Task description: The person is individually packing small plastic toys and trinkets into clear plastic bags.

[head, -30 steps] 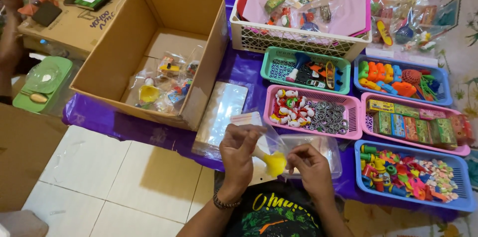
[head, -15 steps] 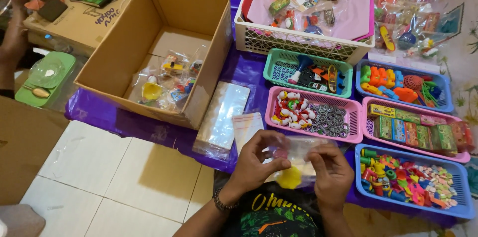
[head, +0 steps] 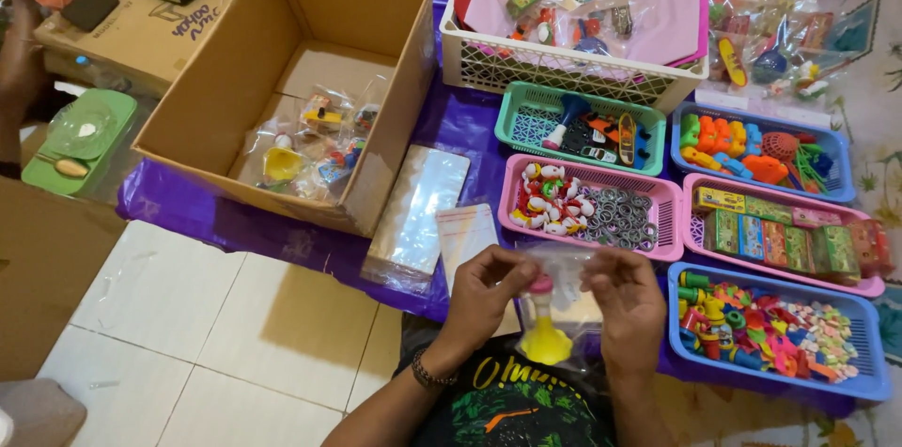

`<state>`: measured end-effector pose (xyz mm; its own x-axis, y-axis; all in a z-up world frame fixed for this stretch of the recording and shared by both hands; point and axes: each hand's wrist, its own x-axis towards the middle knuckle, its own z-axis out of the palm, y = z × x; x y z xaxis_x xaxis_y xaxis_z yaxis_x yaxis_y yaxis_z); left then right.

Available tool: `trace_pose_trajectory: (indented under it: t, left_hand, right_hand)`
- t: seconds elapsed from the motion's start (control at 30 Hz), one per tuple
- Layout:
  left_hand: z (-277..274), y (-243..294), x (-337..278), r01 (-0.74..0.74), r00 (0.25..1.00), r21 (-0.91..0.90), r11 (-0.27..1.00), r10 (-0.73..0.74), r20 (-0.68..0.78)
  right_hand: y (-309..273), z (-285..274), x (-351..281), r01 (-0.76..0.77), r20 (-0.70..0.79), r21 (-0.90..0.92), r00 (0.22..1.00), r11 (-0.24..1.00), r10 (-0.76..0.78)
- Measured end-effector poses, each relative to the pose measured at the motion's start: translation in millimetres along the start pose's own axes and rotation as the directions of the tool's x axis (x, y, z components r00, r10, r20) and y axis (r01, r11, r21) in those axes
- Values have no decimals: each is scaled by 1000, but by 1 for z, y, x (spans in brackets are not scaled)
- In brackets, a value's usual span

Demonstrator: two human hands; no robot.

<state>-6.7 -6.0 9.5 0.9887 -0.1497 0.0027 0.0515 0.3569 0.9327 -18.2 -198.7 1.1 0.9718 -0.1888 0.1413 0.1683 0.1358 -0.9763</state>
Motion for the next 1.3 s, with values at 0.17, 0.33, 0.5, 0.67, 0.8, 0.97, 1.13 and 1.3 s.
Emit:
trace_pose_trajectory:
  t: [0.17,0.33,0.5,0.67,0.8,0.97,1.13,1.3]
  left_hand:
    - [2,0,1,24,1000,13,1000,-24,-8]
    - [4,1,2,46,998,33,998,-44,-36]
    - [2,-4,6,32,995,-9,999,-32,-94]
    - [-4,-10,15,27,989,16,1000,-25,-148]
    - [-7,-15,20,19,991,-41,999,-24,-132]
    - [-10,-21,25,5,1000,-200,980,-5,3]
    - [-8,-11,23,219,972,-468,856,-147,185]
    - [-9,-17,24,395,915,-289,872,-346,207]
  right_hand:
    - [-1,-1,2,-35,-24,6,999,999,35]
    - [1,3,6,-80,-35,21,996,997,81]
    - [6,-3,10,-112,-20,-1,993,994,112]
    - [17,-12,23,-45,-15,57,999,997,46]
    - [40,-24,33,113,93,204,987,972,-134]
    - [19,-11,35,224,159,182,954,957,-253]
    - [-9,-1,26,319,150,-35,939,947,-310]
    - [-7,-4,22,174,221,-323,970,930,-105]
